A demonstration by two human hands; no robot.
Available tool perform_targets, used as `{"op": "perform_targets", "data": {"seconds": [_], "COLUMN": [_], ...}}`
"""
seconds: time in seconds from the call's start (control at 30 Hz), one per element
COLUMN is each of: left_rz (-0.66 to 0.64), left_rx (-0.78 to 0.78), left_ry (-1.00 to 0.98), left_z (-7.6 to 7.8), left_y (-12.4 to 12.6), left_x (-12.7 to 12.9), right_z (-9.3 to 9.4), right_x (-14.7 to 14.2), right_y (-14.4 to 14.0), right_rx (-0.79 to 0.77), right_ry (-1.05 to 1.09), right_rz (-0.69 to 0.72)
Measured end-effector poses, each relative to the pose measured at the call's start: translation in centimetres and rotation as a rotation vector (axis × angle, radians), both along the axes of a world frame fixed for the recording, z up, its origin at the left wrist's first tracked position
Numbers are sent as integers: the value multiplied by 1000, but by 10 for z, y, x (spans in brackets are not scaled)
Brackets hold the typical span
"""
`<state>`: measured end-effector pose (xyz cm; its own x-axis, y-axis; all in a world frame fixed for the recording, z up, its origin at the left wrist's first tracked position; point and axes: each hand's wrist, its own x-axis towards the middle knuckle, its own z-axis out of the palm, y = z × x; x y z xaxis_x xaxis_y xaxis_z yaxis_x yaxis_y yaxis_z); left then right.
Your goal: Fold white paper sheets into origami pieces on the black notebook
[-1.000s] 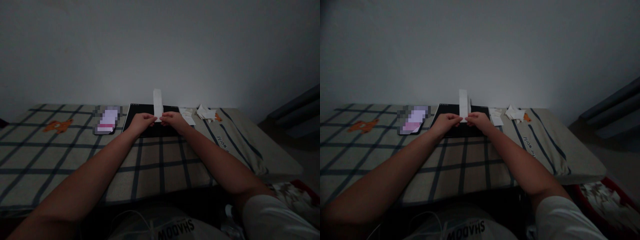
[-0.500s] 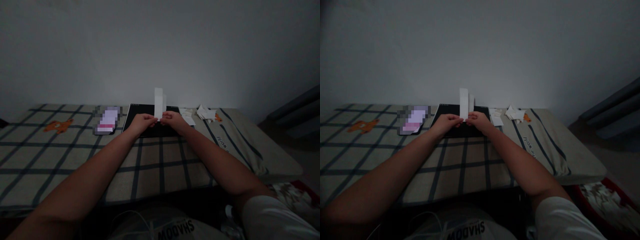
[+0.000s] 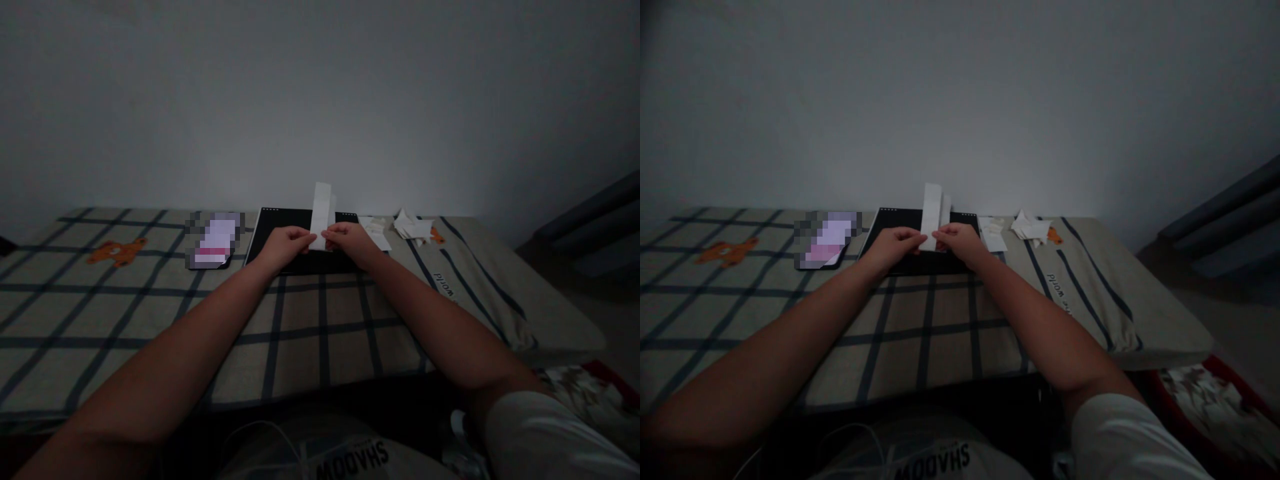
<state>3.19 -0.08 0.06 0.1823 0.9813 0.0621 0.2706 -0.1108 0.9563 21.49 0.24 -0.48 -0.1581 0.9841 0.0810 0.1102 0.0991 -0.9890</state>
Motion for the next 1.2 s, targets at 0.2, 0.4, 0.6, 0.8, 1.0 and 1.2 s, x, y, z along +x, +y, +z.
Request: {"op": "perform_targets", "data": {"seconds": [0.2, 0.4, 0.6, 0.8, 1.0, 1.2], "left_rz": [-5, -4, -10, -29, -23, 4], "left_rx": [38, 30, 17, 42, -7, 52], "left_ry": [-17, 69, -115, -97, -130, -165], "left_z": [-2, 1, 1, 1, 0, 2], "left_y": [2, -3, -2, -1, -2, -2], "left_x": [-1, 1, 2, 0, 2, 3], "right_z": [-1, 2, -1, -2, -1, -3], "right_x": [0, 1, -1, -2, 0, -1], "right_y": [1, 2, 0, 1, 1, 0], "right_rx": [-45, 8, 42, -8, 57, 27], "right_ry": [82, 80, 54, 147, 83, 106], "right_rz": [11, -57, -18, 18, -12, 44]}}
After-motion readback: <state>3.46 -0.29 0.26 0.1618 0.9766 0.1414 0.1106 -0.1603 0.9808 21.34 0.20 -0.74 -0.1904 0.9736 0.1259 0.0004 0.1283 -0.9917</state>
